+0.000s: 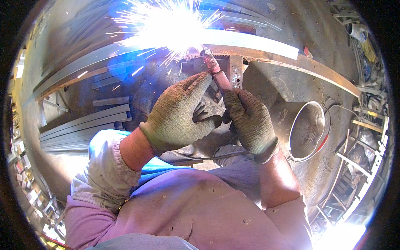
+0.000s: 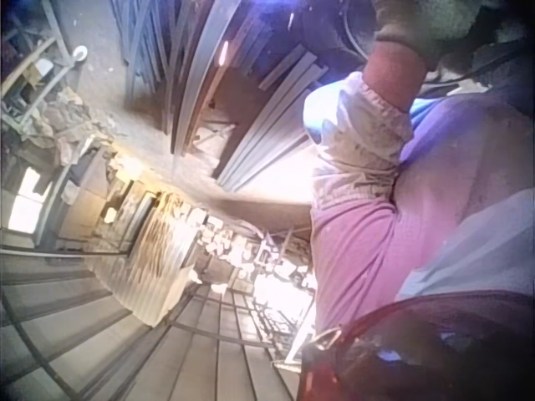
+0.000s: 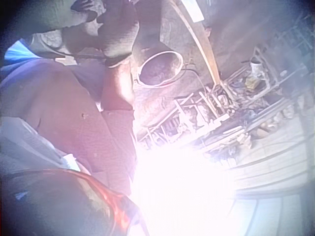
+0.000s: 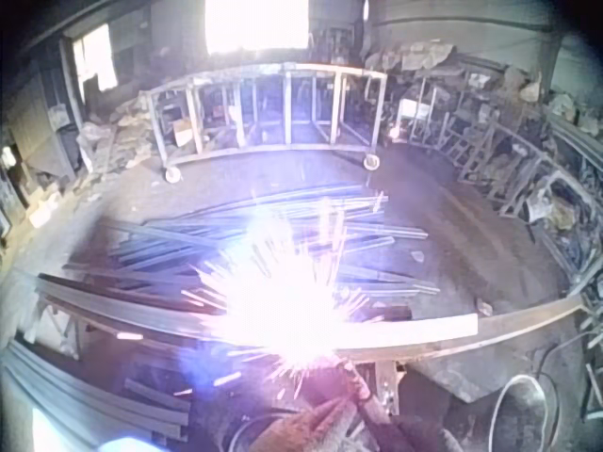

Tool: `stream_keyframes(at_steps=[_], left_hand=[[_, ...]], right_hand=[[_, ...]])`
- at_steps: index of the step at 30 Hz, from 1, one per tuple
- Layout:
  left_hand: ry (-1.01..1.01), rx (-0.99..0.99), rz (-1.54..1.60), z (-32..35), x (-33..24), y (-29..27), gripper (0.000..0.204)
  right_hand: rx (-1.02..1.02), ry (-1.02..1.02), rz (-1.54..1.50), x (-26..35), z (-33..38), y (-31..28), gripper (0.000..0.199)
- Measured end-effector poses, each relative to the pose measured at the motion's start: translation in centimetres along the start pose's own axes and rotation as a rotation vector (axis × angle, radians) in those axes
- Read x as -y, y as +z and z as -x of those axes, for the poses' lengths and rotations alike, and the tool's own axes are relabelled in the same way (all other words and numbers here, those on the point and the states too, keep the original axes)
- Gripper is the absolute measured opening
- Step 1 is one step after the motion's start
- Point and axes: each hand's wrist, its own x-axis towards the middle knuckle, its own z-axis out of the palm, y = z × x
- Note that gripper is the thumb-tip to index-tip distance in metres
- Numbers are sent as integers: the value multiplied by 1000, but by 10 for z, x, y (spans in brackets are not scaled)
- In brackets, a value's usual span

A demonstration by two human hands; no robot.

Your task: The person welds a long metal bar using a handheld welding torch, producing bright sparks. They periodically pause to reposition the bar and adjust their grip, then resume welding along the length of the piece.

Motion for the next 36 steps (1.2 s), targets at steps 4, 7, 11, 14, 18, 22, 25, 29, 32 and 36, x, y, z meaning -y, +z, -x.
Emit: stream_keyframes(at_steps=[4,7,11,14,18,22,25,29,32,36], left_hand=[[-8,0,-49,2,-1,1,98],[-23,12,-40,2,-3,-1,99],[-28,35,93,-5,-1,-1,98],[6,-3,18,-4,-2,-2,98],[74,-54,5,-2,7,5,100],[0,3,34,-1,1,-3,99],[-17,2,-15,0,-2,-4,99],[-9,8,12,-2,0,-3,98],[4,5,33,-4,2,-1,97],[-18,22,-9,-3,-1,-3,97]], right_hand=[[-3,8,48,5,2,0,36],[-10,32,67,11,3,1,37],[-12,-10,48,2,-1,1,38],[-23,34,-7,9,1,4,36],[-26,35,-70,0,-2,4,35],[-24,11,4,3,-1,4,34],[0,4,10,1,-2,1,34],[0,25,-27,4,-1,2,34],[-20,19,-47,3,-1,4,33],[-36,41,-56,1,-2,4,31]])
